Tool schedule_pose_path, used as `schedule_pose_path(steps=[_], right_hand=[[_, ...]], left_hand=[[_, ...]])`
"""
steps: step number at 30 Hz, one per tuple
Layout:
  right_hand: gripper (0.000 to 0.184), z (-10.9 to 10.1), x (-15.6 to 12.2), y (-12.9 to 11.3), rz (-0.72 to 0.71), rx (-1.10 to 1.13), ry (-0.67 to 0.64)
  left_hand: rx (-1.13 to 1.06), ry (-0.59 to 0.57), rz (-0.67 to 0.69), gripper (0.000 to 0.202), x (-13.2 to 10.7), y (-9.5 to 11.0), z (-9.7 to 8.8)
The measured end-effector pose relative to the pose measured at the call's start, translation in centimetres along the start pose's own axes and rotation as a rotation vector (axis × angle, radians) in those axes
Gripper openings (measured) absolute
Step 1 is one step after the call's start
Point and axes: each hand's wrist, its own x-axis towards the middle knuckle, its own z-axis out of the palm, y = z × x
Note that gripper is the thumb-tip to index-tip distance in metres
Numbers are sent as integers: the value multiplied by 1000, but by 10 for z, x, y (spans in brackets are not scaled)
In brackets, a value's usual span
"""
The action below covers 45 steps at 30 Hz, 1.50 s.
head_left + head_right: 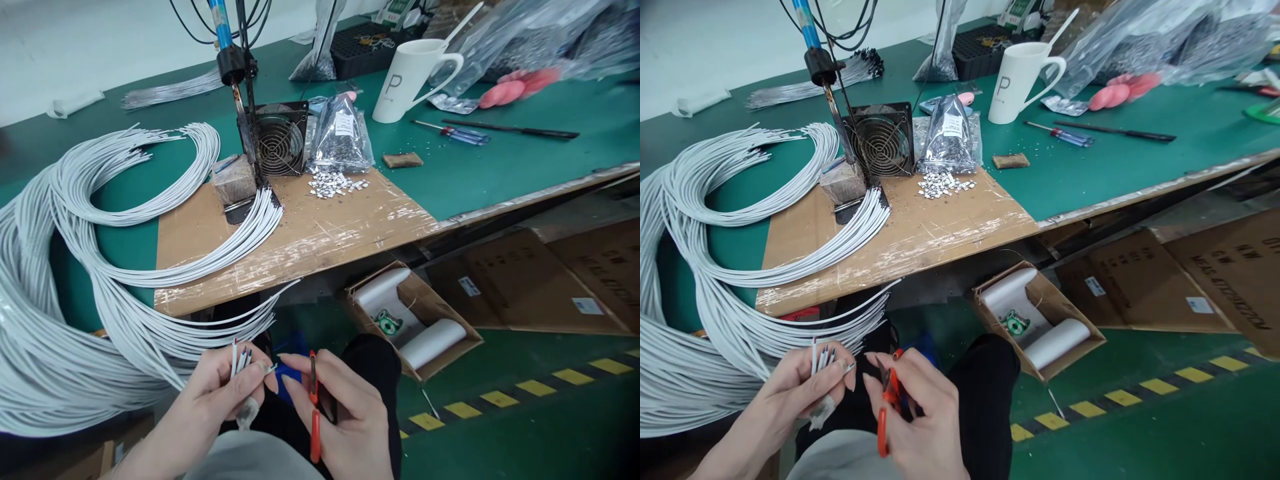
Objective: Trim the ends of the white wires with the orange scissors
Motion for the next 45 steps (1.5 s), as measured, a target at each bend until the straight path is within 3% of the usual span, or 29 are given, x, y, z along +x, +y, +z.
schedule_pose_path(steps=[3,6,11,14,17,20,23,28,35,41,45], right_hand=[[35,-5,7,0,-164,-39,-75],[42,-11,13,-2,-327,-124,-129],[23,-24,20,-13,-520,-316,-212],[24,-34,24,-16,-548,-383,-260],[19,-42,28,-13,-502,-329,-167],[28,-39,27,-7,-336,-193,-50],[22,-27,21,-5,-232,-87,-83],[24,-11,18,-8,-255,-52,-153],[25,-16,24,-10,-367,-103,-205],[28,-17,16,-7,-183,3,-146],[23,-13,15,-7,-218,-6,-164]], left_hand=[[21,-4,-30,40,-1,-1,-1],[25,-23,-54,42,-2,0,-1],[135,-112,-58,43,-1,6,-3],[205,-150,-45,44,0,5,-6],[207,-146,-89,46,1,3,-10],[110,-158,-130,51,3,2,-12],[23,-150,-126,52,5,3,-13],[-30,-153,-121,50,6,4,-13],[8,-150,-121,52,6,1,-12],[46,-100,-115,49,4,3,-8],[29,-95,-125,48,5,3,-6]])
